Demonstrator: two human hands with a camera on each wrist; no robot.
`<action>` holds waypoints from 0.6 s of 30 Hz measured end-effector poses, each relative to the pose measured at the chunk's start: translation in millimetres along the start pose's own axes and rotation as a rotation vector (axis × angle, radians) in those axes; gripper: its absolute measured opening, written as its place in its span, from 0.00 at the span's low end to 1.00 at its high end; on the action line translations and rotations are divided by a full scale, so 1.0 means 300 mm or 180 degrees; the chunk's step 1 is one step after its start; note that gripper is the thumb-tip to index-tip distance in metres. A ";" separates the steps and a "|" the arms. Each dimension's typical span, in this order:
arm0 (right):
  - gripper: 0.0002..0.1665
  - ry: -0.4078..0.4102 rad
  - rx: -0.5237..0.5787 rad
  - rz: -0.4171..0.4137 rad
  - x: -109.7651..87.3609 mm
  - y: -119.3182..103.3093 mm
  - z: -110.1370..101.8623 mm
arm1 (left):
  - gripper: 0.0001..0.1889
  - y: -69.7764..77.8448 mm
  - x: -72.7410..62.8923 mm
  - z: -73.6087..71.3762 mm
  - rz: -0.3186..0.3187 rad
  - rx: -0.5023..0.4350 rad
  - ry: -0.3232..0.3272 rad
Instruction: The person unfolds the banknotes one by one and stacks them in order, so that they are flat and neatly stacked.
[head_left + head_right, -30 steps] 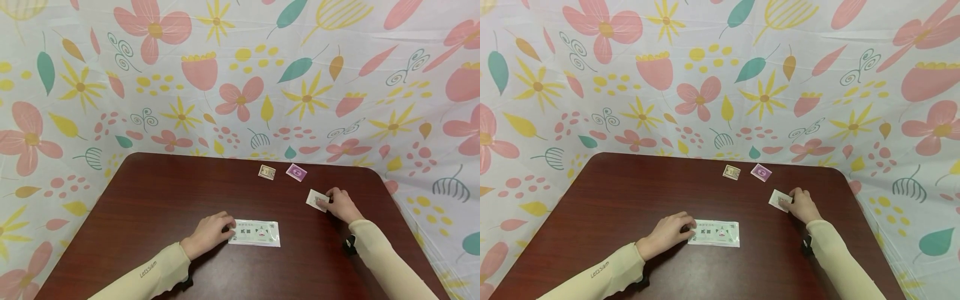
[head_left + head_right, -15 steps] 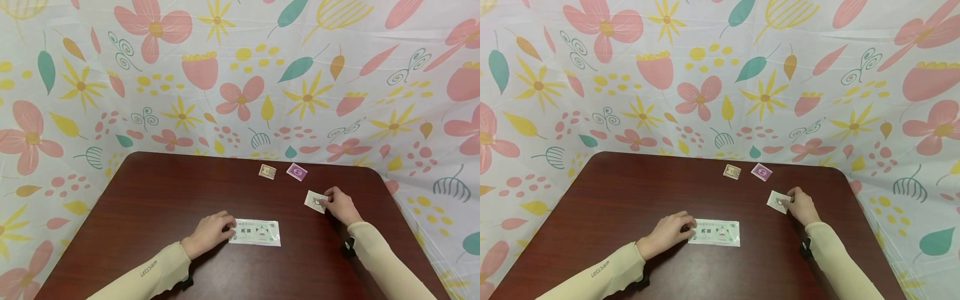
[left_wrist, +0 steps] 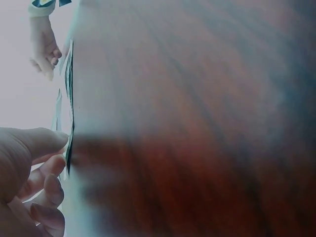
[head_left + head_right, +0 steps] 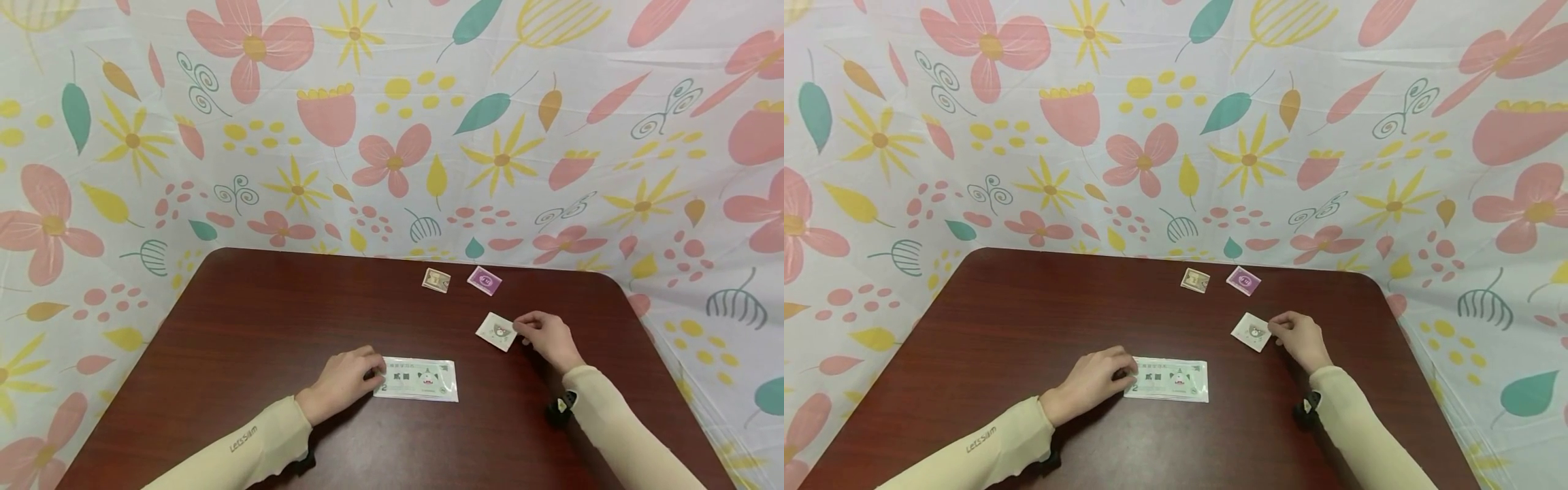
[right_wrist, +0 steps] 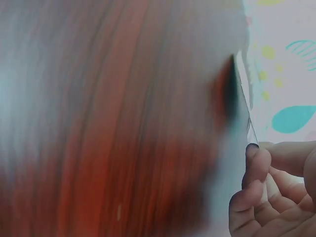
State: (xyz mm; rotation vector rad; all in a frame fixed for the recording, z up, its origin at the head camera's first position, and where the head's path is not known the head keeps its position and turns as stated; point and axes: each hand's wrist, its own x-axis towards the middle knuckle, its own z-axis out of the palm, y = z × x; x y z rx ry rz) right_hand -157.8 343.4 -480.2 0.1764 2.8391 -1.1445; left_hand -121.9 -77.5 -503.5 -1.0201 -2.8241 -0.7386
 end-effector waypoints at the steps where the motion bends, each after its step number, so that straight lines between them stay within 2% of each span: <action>1: 0.19 -0.0027 0.0096 0.0048 -0.002 -0.006 0.004 | 0.03 -0.001 -0.001 0.002 0.0018 0.0004 0.0005; 8: 0.20 -0.0227 0.0864 0.0228 -0.020 -0.056 0.046 | 0.02 0.001 -0.001 0.001 0.0087 0.0003 0.0033; 13: 0.21 -0.0377 0.1178 0.0229 -0.041 -0.100 0.077 | 0.01 0.009 0.004 -0.006 0.0077 -0.0049 0.0065; 18: 0.20 -0.0534 0.1346 0.0185 -0.060 -0.144 0.117 | 0.03 0.023 0.020 -0.002 0.0137 -0.0075 0.0201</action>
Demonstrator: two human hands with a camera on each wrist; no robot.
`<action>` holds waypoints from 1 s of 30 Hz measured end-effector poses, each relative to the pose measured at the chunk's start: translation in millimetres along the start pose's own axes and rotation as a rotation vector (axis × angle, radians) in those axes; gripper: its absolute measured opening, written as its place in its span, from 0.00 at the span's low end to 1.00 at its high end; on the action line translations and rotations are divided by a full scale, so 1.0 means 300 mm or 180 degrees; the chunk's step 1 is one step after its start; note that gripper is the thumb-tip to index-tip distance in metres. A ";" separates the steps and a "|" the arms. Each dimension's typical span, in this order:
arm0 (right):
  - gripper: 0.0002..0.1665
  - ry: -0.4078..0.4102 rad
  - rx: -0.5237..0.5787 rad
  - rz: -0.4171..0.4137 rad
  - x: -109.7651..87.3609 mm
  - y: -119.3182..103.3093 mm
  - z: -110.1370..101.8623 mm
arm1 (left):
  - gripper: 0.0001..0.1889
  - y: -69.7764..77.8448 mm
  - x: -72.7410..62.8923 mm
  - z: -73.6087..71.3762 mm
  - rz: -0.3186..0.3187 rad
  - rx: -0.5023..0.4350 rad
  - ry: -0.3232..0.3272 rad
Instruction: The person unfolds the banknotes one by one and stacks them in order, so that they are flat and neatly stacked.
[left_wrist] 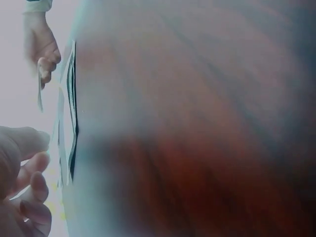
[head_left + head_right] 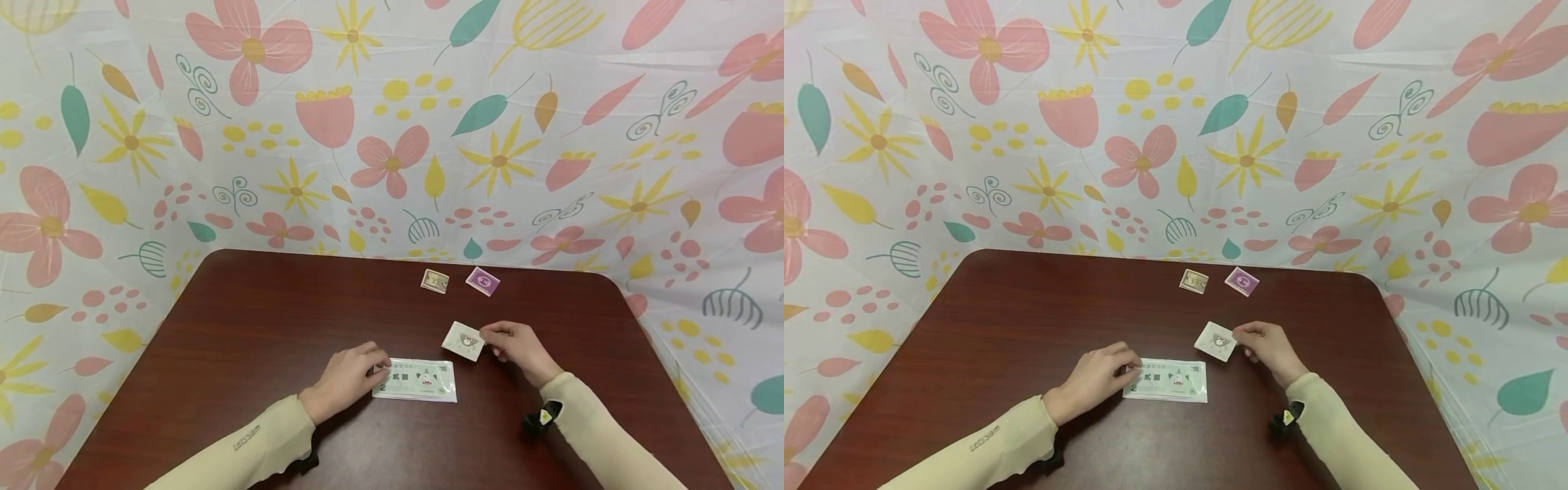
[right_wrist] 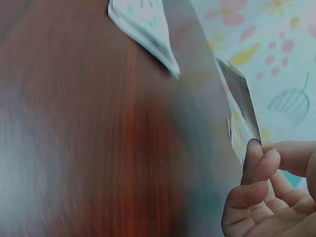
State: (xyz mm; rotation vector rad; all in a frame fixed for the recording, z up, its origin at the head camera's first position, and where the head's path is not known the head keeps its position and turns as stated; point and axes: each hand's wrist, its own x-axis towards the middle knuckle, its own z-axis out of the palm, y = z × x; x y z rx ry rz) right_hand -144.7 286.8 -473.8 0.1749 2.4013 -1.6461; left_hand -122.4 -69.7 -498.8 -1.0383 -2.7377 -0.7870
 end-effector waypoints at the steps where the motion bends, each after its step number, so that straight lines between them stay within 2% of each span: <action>1: 0.19 -0.0033 0.0012 -0.0007 -0.004 -0.006 0.012 | 0.04 0.004 0.005 0.002 0.0022 -0.0017 0.0048; 8: 0.17 -0.0202 0.0108 -0.0018 -0.028 -0.052 0.094 | 0.12 0.037 0.051 0.025 0.0259 -0.0107 0.0432; 12: 0.17 -0.0320 0.0163 -0.0050 -0.039 -0.076 0.137 | 0.15 0.055 0.075 0.037 0.0377 -0.0191 0.0495; 16: 0.15 -0.0378 0.0174 -0.0045 -0.042 -0.082 0.167 | 0.11 0.070 0.086 0.042 0.0460 -0.0209 0.0556; 21: 0.14 -0.0420 0.0188 0.0038 -0.042 -0.077 0.179 | 0.04 0.073 0.087 0.043 0.0575 -0.0208 0.0785; 26: 0.16 -0.0621 0.0194 -0.0006 -0.050 -0.073 0.185 | 0.04 0.068 0.089 0.042 0.0532 -0.0393 0.0905; 30: 0.16 -0.0724 0.0075 -0.0076 -0.050 -0.069 0.193 | 0.01 0.069 0.093 0.037 0.0352 -0.0678 0.0847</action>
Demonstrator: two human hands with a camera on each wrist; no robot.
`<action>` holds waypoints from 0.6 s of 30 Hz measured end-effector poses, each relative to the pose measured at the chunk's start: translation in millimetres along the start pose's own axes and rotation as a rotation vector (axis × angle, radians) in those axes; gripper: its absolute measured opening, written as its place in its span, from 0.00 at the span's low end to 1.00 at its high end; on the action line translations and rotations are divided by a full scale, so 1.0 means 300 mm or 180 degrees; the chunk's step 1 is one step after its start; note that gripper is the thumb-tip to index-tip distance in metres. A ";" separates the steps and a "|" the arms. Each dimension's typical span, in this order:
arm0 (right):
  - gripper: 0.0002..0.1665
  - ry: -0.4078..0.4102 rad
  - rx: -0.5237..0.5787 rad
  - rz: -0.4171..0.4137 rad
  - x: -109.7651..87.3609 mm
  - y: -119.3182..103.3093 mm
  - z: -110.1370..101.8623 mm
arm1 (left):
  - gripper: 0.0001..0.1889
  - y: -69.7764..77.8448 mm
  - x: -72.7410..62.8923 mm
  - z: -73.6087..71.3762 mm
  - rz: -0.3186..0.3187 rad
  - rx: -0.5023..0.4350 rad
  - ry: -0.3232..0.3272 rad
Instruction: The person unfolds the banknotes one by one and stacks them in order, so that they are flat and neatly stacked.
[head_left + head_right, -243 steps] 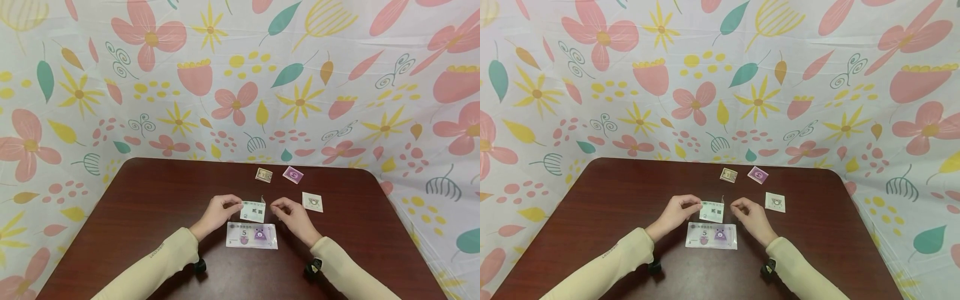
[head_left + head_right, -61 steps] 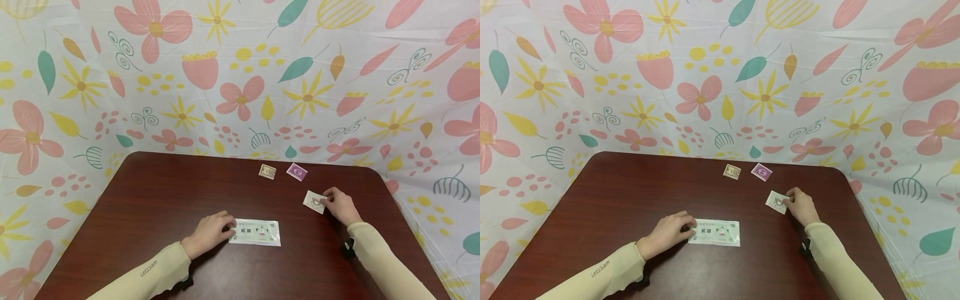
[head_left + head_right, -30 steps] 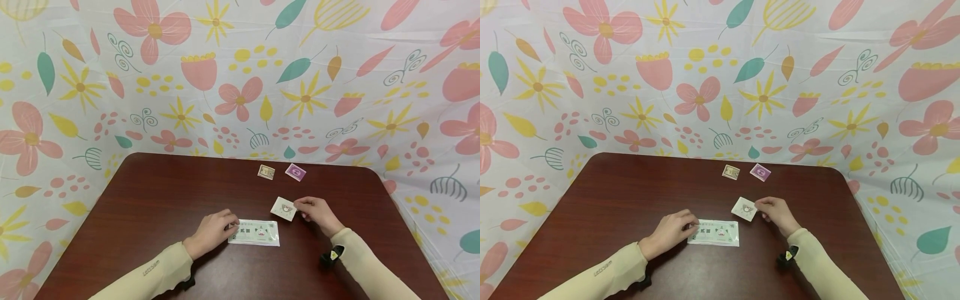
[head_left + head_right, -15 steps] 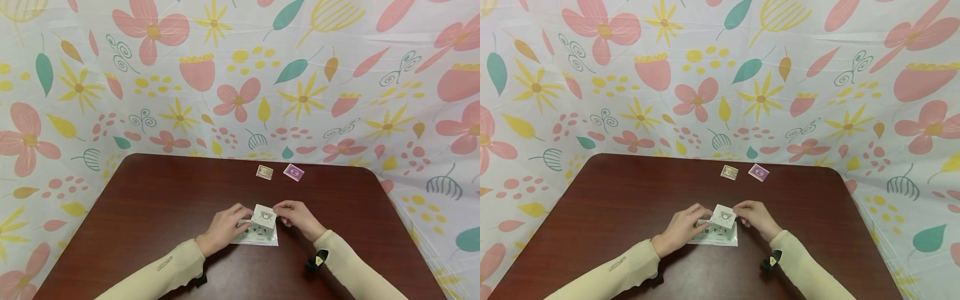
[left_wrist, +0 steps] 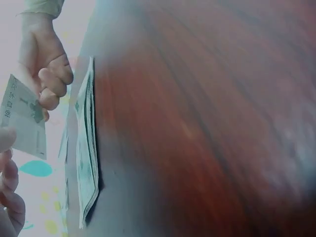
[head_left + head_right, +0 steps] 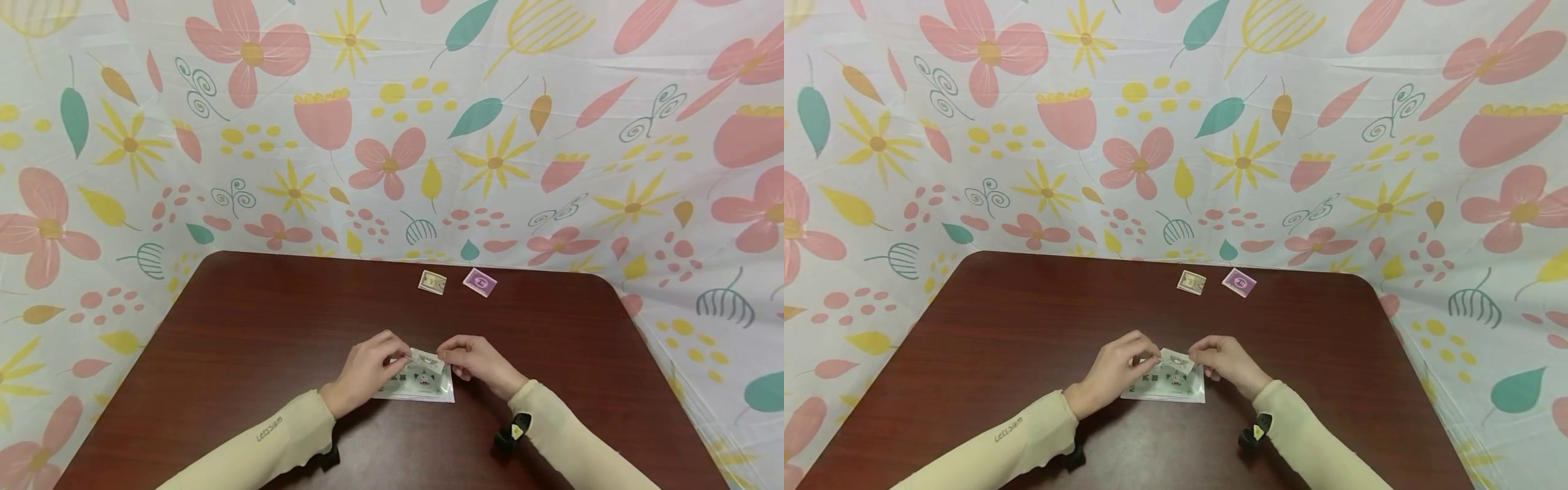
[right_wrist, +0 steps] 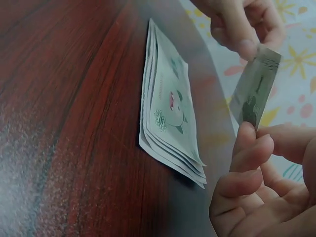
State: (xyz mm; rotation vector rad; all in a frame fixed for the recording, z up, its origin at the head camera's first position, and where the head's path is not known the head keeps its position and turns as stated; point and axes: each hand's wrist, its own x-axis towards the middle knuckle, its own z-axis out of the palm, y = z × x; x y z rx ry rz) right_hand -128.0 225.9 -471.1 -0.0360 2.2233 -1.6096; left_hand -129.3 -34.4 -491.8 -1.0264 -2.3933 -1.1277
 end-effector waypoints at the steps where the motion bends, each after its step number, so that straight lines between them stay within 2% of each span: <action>1: 0.16 -0.0014 -0.0035 -0.0006 0.001 0.001 0.000 | 0.01 -0.002 0.002 0.001 -0.0068 -0.0101 -0.0001; 5: 0.16 -0.0078 -0.0143 -0.0094 0.002 0.000 0.000 | 0.04 -0.007 0.012 0.002 -0.0328 -0.0557 0.0047; 8: 0.15 -0.0096 -0.0154 -0.0148 0.003 -0.005 0.001 | 0.02 -0.008 0.018 0.002 -0.0481 -0.0807 0.0158; 13: 0.13 -0.0105 -0.0113 -0.0191 0.003 -0.014 0.006 | 0.03 -0.011 0.024 0.000 -0.0699 -0.0915 0.0335; 18: 0.12 -0.0088 -0.0149 -0.0253 0.004 -0.020 0.011 | 0.05 -0.017 0.024 -0.001 -0.0864 -0.0969 0.0419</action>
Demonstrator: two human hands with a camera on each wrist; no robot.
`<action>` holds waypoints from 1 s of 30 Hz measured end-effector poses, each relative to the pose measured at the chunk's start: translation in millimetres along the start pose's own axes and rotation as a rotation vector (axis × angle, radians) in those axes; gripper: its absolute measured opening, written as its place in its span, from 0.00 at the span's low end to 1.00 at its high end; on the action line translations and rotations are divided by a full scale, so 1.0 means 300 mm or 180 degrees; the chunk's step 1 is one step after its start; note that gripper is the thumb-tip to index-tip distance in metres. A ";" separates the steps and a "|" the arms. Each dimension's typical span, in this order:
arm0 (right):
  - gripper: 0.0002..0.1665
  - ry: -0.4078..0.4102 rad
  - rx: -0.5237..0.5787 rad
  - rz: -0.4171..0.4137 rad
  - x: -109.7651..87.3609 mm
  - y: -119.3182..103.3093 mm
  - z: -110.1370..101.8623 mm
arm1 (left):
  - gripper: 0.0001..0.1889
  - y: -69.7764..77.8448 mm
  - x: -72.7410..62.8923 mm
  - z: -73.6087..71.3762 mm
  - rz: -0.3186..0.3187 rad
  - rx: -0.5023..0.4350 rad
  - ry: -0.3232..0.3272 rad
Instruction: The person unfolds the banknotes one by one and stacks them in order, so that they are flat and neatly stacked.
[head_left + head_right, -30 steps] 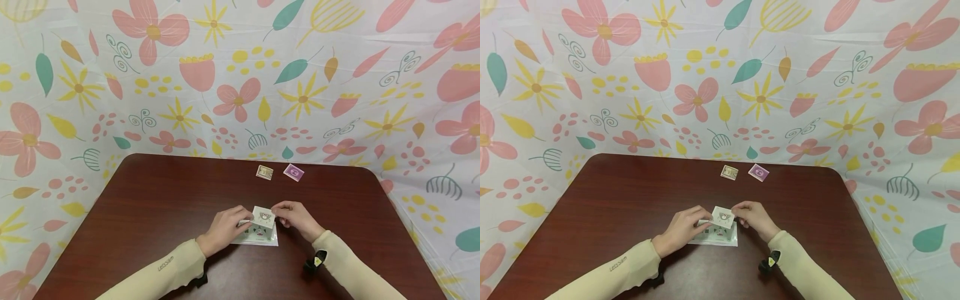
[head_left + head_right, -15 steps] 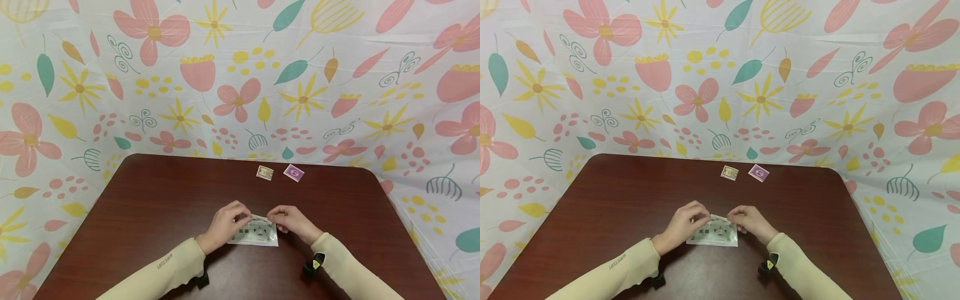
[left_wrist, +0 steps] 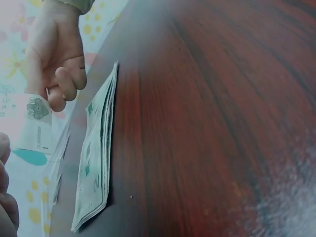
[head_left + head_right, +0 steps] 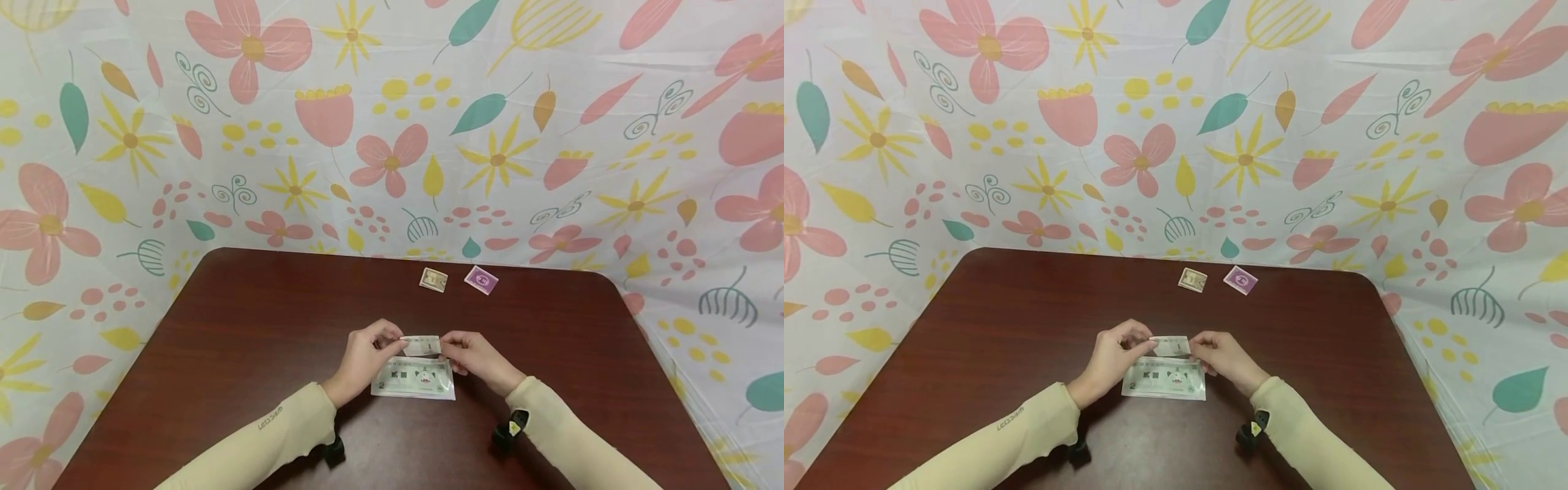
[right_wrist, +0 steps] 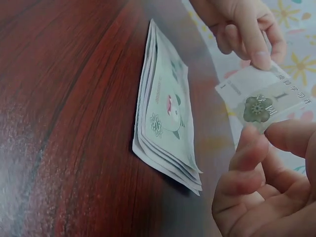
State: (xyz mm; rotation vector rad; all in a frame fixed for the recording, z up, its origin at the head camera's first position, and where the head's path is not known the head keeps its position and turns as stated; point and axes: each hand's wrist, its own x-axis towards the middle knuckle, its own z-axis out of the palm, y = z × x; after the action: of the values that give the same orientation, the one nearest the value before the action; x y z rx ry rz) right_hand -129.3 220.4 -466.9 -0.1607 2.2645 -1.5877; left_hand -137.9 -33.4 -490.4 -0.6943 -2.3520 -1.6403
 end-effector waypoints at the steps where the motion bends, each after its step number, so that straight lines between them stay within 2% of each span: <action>1: 0.12 0.0024 -0.0054 -0.0036 0.000 -0.001 0.001 | 0.05 0.000 0.001 -0.001 -0.0033 -0.0010 0.0015; 8: 0.10 0.0511 -0.0861 -0.0617 0.000 -0.005 0.019 | 0.02 0.002 0.007 -0.006 -0.0216 -0.0031 0.0038; 16: 0.10 0.0546 -0.0809 -0.0895 -0.001 -0.008 0.035 | 0.07 -0.003 0.004 -0.008 -0.0130 -0.0098 0.0100; 21: 0.06 0.0556 -0.0915 -0.0957 0.001 -0.009 0.042 | 0.16 0.004 0.009 -0.008 -0.0289 -0.0145 0.0080; 25: 0.04 0.0569 -0.0942 -0.0988 0.002 -0.009 0.045 | 0.10 0.006 0.011 -0.008 -0.0327 -0.0104 0.0076; 28: 0.04 0.0561 -0.0921 -0.1007 0.001 -0.006 0.043 | 0.03 0.004 0.010 -0.008 -0.0270 -0.0072 0.0056; 30: 0.05 0.0562 -0.0901 -0.1009 0.002 -0.003 0.040 | 0.02 0.001 0.009 -0.009 -0.0237 -0.0106 0.0017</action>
State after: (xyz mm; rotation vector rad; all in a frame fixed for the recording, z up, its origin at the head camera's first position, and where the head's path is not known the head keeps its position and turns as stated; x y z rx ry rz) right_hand -125.6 209.3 -469.9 -0.4934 2.7061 -1.4636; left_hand -140.2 -35.0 -488.0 -0.6147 -2.3792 -1.7132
